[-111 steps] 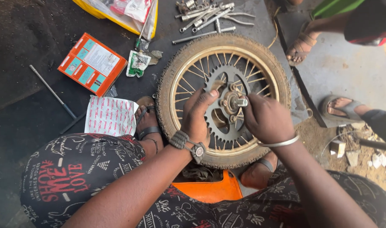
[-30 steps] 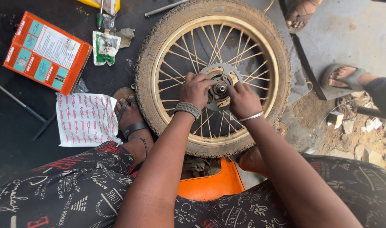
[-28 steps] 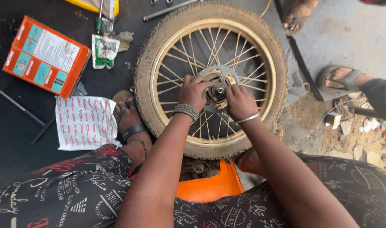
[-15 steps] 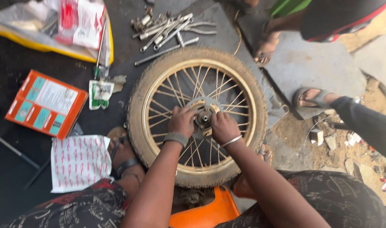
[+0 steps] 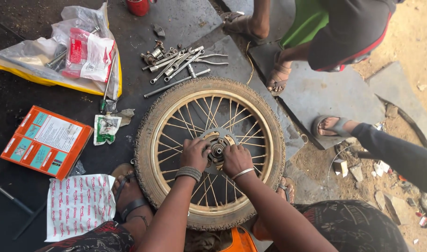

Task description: Replacing the sprocket and related hardware on a motorcycle wheel.

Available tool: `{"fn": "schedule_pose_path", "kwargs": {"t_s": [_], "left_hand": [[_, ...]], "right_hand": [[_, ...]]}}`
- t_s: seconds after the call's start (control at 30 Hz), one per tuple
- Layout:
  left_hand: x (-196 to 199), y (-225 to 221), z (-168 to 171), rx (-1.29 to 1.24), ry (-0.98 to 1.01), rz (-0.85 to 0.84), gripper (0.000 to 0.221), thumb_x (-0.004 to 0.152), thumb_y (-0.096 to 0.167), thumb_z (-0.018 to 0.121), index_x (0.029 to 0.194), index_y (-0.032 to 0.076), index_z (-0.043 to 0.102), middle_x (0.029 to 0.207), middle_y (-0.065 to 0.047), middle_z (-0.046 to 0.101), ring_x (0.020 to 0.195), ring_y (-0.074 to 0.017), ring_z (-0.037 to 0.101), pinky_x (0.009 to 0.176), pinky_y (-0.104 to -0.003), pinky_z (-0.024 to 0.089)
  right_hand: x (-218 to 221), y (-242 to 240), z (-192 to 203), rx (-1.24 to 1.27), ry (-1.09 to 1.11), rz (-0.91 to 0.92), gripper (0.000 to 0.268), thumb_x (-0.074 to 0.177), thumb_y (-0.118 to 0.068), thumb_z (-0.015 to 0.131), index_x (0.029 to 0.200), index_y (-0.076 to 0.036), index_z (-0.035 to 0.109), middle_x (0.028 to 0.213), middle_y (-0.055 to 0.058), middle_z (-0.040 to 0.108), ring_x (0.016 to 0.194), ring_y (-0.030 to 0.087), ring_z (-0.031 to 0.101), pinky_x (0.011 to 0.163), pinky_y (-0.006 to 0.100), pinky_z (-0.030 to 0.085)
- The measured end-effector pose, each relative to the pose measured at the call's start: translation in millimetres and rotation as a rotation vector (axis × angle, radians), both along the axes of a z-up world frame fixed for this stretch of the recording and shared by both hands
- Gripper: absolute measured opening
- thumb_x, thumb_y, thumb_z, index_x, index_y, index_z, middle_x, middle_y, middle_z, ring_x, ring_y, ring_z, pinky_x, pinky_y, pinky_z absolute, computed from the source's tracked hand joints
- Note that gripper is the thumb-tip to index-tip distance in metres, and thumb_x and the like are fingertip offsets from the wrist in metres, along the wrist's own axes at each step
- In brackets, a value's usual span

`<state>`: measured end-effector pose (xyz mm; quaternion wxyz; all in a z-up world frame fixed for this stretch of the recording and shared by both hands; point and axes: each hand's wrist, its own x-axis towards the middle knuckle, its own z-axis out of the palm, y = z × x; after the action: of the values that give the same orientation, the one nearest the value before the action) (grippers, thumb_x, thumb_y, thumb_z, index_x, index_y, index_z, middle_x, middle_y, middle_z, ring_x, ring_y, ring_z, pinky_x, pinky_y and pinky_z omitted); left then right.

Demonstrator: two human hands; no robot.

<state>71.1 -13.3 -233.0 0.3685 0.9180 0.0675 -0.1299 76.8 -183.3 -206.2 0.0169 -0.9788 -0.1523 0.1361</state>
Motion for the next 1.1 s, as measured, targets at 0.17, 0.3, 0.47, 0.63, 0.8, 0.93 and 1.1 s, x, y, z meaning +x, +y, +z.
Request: {"fn": "schedule_pose_path", "kwargs": {"t_s": [0.17, 0.3, 0.47, 0.63, 0.8, 0.93, 1.1], "left_hand": [[-2.3, 0.9, -3.5, -0.009, -0.091, -0.029, 0.021, 0.088, 0.017, 0.074, 0.106, 0.027, 0.078, 0.113, 0.007, 0.069, 0.112, -0.023, 0.057, 0.1, -0.034, 0.054], [4.4, 3.4, 10.1, -0.049, -0.015, -0.01, 0.028, 0.083, 0.022, 0.079, 0.11, 0.021, 0.072, 0.117, 0.001, 0.064, 0.116, -0.0246, 0.054, 0.097, -0.039, 0.052], [3.6, 3.1, 9.5, -0.001, 0.061, -0.006, 0.026, 0.083, 0.031, 0.082, 0.102, 0.016, 0.072, 0.116, 0.002, 0.066, 0.116, -0.0237, 0.056, 0.102, -0.037, 0.052], [-1.6, 1.4, -5.9, -0.017, -0.017, -0.032, 0.02, 0.089, 0.019, 0.073, 0.107, 0.026, 0.077, 0.118, 0.006, 0.069, 0.114, -0.0236, 0.057, 0.101, -0.035, 0.054], [2.4, 5.9, 0.9, -0.089, -0.061, 0.006, 0.034, 0.079, 0.02, 0.081, 0.111, 0.016, 0.071, 0.117, -0.003, 0.063, 0.115, -0.0282, 0.053, 0.099, -0.042, 0.049], [2.8, 5.6, -2.7, -0.04, 0.006, 0.022, 0.024, 0.083, 0.029, 0.082, 0.097, 0.012, 0.072, 0.113, -0.002, 0.064, 0.115, -0.0261, 0.056, 0.103, -0.04, 0.051], [-0.8, 1.1, 9.2, -0.022, -0.008, 0.005, 0.016, 0.088, 0.02, 0.075, 0.104, 0.018, 0.074, 0.115, 0.002, 0.065, 0.114, -0.0234, 0.057, 0.1, -0.038, 0.054]], "right_hand": [[2.9, 8.6, 10.0, 0.031, 0.292, -0.388, 0.033, 0.103, -0.03, 0.048, 0.102, -0.006, 0.07, 0.104, 0.023, 0.072, 0.099, 0.04, 0.071, 0.087, 0.05, 0.056], [12.4, 9.2, 29.7, -0.001, 0.297, -0.279, 0.037, 0.102, -0.034, 0.048, 0.101, -0.004, 0.069, 0.103, 0.023, 0.072, 0.095, 0.041, 0.071, 0.082, 0.051, 0.058], [12.0, 2.4, 28.3, -0.025, 0.267, -0.121, 0.032, 0.093, -0.027, 0.052, 0.1, 0.0, 0.066, 0.1, 0.024, 0.071, 0.092, 0.04, 0.072, 0.082, 0.049, 0.058], [3.4, -1.3, 0.3, -0.012, 0.224, -0.138, 0.03, 0.094, -0.022, 0.047, 0.095, -0.002, 0.069, 0.098, 0.024, 0.072, 0.092, 0.04, 0.072, 0.081, 0.05, 0.059], [6.4, 5.7, -1.6, 0.075, 0.299, -0.405, 0.043, 0.1, -0.034, 0.045, 0.089, -0.006, 0.075, 0.094, 0.026, 0.073, 0.089, 0.045, 0.071, 0.085, 0.053, 0.057], [13.7, 8.4, 19.4, -0.014, 0.311, -0.283, 0.039, 0.097, -0.034, 0.048, 0.088, -0.006, 0.073, 0.093, 0.022, 0.073, 0.086, 0.042, 0.072, 0.08, 0.052, 0.058], [15.2, 11.3, 31.5, -0.093, 0.301, -0.164, 0.029, 0.091, -0.027, 0.055, 0.094, -0.003, 0.07, 0.098, 0.022, 0.072, 0.089, 0.039, 0.073, 0.078, 0.048, 0.06]]}}
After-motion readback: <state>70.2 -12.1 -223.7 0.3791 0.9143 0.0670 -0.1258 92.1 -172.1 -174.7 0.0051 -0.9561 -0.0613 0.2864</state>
